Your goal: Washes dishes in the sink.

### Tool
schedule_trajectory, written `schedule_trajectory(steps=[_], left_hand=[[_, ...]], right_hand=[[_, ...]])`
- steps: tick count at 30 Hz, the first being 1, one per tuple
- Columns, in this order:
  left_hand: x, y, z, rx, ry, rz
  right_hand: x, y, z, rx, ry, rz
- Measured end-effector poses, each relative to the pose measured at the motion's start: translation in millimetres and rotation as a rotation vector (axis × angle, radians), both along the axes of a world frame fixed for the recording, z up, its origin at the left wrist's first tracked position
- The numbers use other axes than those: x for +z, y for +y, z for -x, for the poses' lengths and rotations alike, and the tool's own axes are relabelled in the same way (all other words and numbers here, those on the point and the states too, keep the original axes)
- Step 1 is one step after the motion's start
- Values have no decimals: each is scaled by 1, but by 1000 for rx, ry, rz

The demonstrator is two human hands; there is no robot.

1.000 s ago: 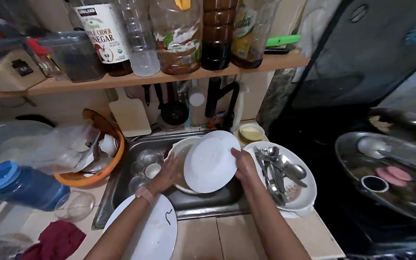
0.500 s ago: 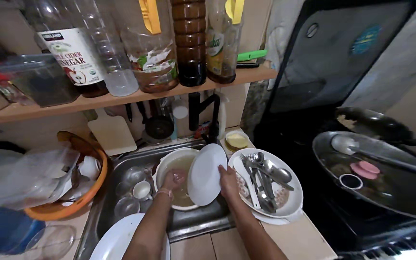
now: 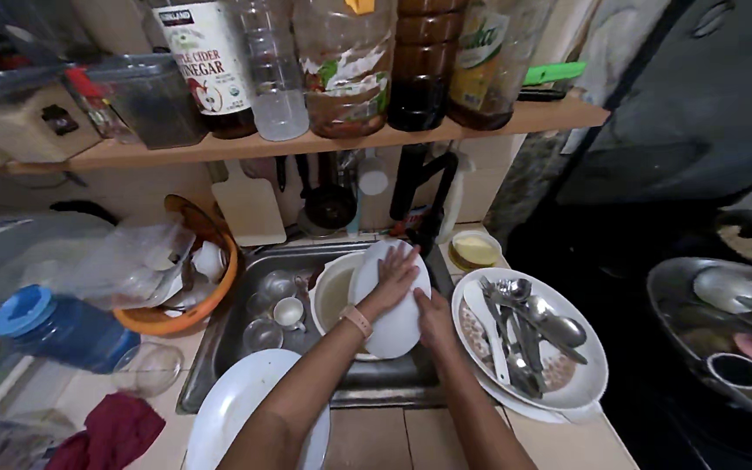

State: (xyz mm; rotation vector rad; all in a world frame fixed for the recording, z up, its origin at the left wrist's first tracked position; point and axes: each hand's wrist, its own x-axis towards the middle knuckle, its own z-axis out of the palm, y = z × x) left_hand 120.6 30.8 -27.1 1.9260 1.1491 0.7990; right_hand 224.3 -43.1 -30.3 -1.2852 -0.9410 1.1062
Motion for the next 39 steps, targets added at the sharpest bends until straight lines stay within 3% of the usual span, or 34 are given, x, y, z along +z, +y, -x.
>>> schedule_trajectory(steps=[3,6,8,11,13,14,17,18,20,22,26,31,34,39], left_hand=[[-21,19,22,212,0,154],[-41,16,46,230,-86,395],[-52,8,56,364,-103,481],[-78,10,75,589,93,522],[-88,5,83,631,144,563],[-89,4,82,655,30,604],[-77,12,65,675,-862,848],[-62,13,55,631,-1036,879],[-29,10,31,546,-1162,821],[-8,-3,8,398,-1114,655],[1,-42,-25,89,-635,299],[-21,-57,-35,177,-248,154],[-17,-51,-20,306,-109,246],[-62,-21,19,473,-242,329]], right_hand=[[0,-8,-3,-43,56,-38],[0,-8,-8,-91,60,-67],[-3,-4,-12,-108,40,-87],[-5,0,-14,-117,-5,-96],[-5,0,-13,-118,-37,-90],[-7,1,-12,-126,-46,-92],[-13,4,-10,-130,-47,-84],[-16,6,-9,-126,-52,-78],[-18,9,-5,-104,-79,-56],[-18,12,0,-91,-97,-39],[-16,17,6,-91,-116,-65],[-14,16,3,-71,-57,-92],[-10,9,3,-87,-40,-91],[-2,1,4,-120,70,-172]])
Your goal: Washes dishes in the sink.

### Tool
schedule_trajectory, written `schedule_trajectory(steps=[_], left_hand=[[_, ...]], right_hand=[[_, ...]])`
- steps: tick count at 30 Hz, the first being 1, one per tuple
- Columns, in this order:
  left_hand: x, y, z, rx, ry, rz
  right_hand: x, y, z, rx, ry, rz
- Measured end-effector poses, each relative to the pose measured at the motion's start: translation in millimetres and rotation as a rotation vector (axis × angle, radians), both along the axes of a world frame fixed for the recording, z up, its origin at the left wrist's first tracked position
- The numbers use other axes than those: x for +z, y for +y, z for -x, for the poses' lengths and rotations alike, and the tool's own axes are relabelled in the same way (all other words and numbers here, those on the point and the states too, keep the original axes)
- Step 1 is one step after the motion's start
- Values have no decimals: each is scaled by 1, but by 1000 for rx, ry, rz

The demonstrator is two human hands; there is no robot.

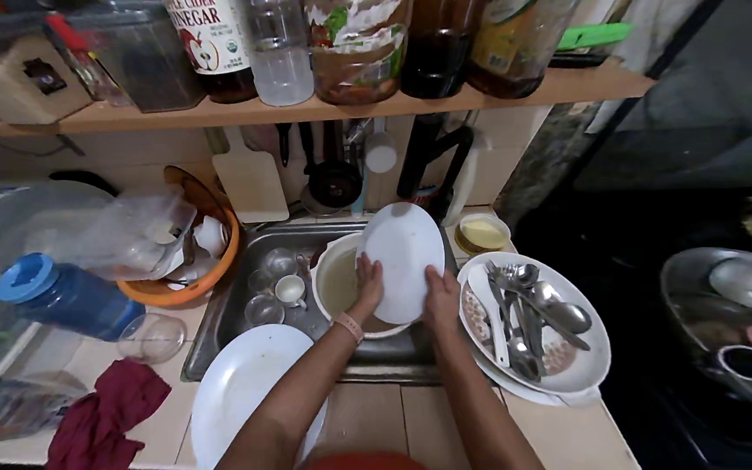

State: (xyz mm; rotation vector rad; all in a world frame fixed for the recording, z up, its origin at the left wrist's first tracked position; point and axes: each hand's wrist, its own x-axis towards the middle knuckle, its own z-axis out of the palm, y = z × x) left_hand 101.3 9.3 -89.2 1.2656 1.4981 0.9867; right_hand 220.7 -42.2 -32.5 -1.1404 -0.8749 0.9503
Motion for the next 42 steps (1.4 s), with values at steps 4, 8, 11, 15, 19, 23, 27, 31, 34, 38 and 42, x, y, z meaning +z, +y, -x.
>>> schedule_trajectory(steps=[4,8,11,15,19,23,27,31,34,38,42], left_hand=[[-4,-2,29,111,-221,228],[1,1,70,221,-572,418],[13,-6,95,265,-733,393],[33,-15,114,339,-790,302],[60,-23,117,406,-537,191],[78,-30,116,375,-248,101],[82,-31,109,398,-167,95],[78,-28,99,401,-216,67],[78,-27,88,408,-237,63],[76,-27,81,411,-249,54],[83,-36,84,414,-312,39]], right_hand=[[-2,3,6,-64,160,-11],[-13,8,15,-117,374,92],[-34,12,20,-91,553,179],[-57,21,29,-9,681,391],[-78,37,40,81,523,663],[-81,40,51,-1,442,777],[-96,45,55,-152,452,698],[-82,72,60,37,899,409],[-51,68,74,295,418,317],[-38,56,68,465,-509,180],[-61,63,45,358,-569,293]])
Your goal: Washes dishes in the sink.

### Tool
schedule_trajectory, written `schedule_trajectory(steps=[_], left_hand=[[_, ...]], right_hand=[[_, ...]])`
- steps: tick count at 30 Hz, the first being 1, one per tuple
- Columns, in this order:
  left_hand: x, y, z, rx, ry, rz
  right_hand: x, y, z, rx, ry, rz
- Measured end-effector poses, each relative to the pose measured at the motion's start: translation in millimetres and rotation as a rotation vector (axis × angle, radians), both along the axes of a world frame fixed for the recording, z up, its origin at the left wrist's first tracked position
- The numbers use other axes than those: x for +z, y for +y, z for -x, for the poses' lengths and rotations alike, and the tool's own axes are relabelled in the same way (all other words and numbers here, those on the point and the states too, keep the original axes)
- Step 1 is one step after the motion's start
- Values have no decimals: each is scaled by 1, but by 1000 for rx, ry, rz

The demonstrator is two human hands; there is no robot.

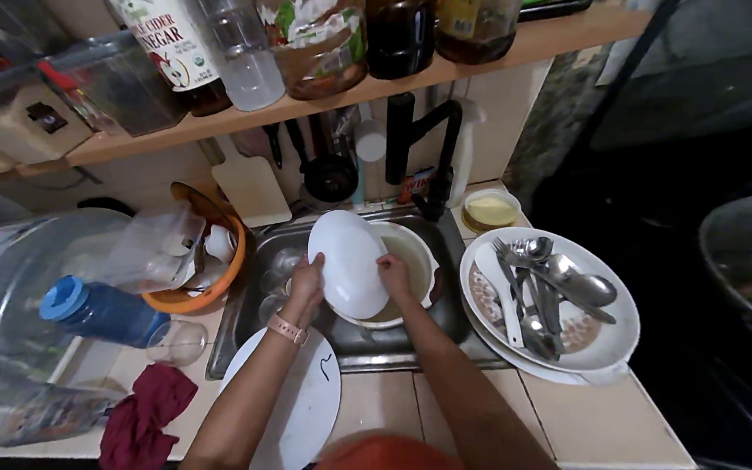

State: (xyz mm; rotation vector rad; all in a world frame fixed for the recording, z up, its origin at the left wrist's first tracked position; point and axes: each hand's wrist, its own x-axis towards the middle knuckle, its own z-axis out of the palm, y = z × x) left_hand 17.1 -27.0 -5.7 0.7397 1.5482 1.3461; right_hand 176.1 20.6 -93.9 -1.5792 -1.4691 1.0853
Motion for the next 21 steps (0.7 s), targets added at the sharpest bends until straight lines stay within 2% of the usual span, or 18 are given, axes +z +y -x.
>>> schedule_trajectory(steps=[3,6,9,11,16,17,19,20,21], left_hand=[[3,-2,4,0,-8,14],[3,-1,6,20,-11,24],[3,-5,10,40,-31,18],[4,-9,13,41,-37,15],[4,-11,19,53,-41,11],[2,-9,20,54,-45,7],[0,-6,20,64,-50,6],[-1,-5,20,67,-46,13],[-1,-4,19,61,-43,23]], right_hand=[[4,-3,5,-14,58,14],[25,-19,25,112,34,-98],[19,-17,22,112,-17,-116],[5,-6,9,18,-21,-45],[-23,12,-14,-257,17,348],[-26,11,-14,-323,93,406],[-30,10,-10,-527,399,453],[-30,11,-6,-598,593,423],[-27,12,-4,-584,778,368]])
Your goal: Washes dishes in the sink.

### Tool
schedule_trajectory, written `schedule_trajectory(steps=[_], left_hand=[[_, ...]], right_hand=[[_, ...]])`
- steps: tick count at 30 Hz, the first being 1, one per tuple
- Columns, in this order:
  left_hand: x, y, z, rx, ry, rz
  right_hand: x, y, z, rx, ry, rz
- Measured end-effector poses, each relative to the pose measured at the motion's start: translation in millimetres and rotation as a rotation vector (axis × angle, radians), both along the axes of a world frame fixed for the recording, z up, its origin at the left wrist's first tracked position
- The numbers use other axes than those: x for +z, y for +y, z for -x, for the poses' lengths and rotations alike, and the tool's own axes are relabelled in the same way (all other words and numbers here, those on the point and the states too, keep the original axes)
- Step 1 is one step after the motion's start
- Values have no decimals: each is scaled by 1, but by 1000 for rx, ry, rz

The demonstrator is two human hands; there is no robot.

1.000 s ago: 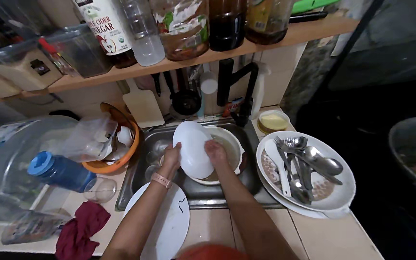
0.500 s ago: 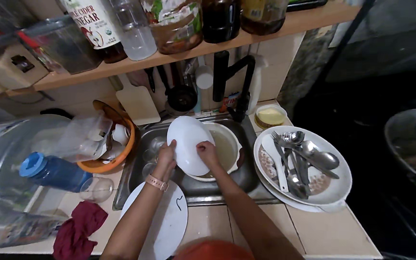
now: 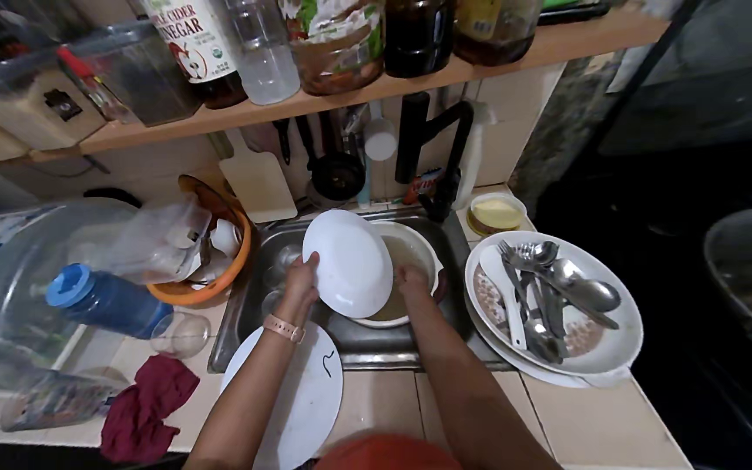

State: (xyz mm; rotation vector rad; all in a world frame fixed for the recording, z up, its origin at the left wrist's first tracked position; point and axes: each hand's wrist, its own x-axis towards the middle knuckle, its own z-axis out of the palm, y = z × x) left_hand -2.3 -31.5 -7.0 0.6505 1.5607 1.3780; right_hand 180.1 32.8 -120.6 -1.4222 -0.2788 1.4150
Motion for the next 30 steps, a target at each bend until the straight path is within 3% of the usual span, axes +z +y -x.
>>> schedule_trajectory(steps=[2,6,9,14,17,22,23,25,27,29,30], left_hand=[[-1,1,0,-18,12,16],[1,-2,-3,-33,25,22],[7,-2,-6,-43,35,7],[13,5,-4,-51,90,-17],[14,8,-2,-29,78,-29],[13,11,-5,-25,107,-46],[12,12,-7,-33,121,-40],[7,15,-9,-43,127,-33],[3,19,-12,-49,117,-25],[4,19,-16,-68,123,-3],[5,18,-18,-78,134,8]], right_hand=[[8,5,6,49,126,-225],[16,17,1,410,-434,-379],[14,20,-6,498,-643,-332],[21,15,3,655,-591,-220],[14,13,-10,690,-636,-24],[13,-7,-15,335,-484,165],[11,-7,-11,177,-353,125],[8,6,-1,-82,128,-65],[21,12,7,-28,427,-243],[42,22,21,126,317,-356],[52,24,28,243,140,-421]])
